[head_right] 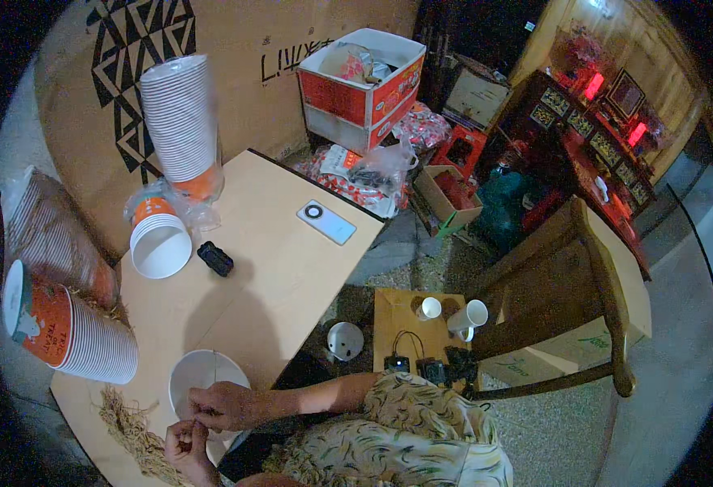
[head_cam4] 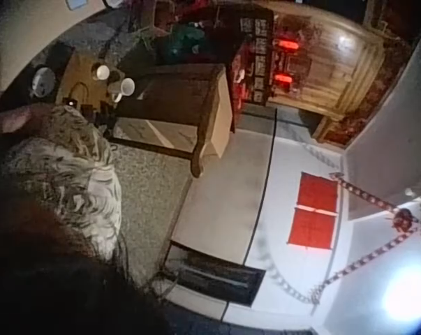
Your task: Applying rubber bands to paper bowls for packaging and organization.
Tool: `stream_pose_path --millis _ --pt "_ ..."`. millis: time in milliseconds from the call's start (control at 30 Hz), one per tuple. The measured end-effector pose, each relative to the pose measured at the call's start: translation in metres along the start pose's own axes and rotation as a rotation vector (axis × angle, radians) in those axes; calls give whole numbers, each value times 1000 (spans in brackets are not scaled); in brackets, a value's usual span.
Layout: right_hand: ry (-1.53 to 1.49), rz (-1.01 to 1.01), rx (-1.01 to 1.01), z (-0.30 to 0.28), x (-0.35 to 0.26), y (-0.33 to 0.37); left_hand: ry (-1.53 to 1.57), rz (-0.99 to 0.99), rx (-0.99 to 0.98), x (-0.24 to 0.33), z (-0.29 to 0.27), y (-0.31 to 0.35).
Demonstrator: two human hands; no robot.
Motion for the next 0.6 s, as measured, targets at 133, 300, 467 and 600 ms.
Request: stream_pose_path --millis 133,300,467,600 --pt "20 25 11 8 6 3 366 -175 -184 -63 -7 4" --pt "-258 205 -68 23 20 2 359 -101 95 -5 -3 8" --pt "-370 116 12 10 40 3 460 -132 44 -10 0 -3" --pt "-138 226 29 -2 20 2 643 -176 27 -9 -2 0"
Point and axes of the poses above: each hand's wrist, its own y-axis away from the middle knuckle, its own z-axis out of the palm, x = y × z, the point moved 8 cm from there along -y, towards the middle knuckle, and after that the axes turned 6 degrees about y, right-handed, at the moved point
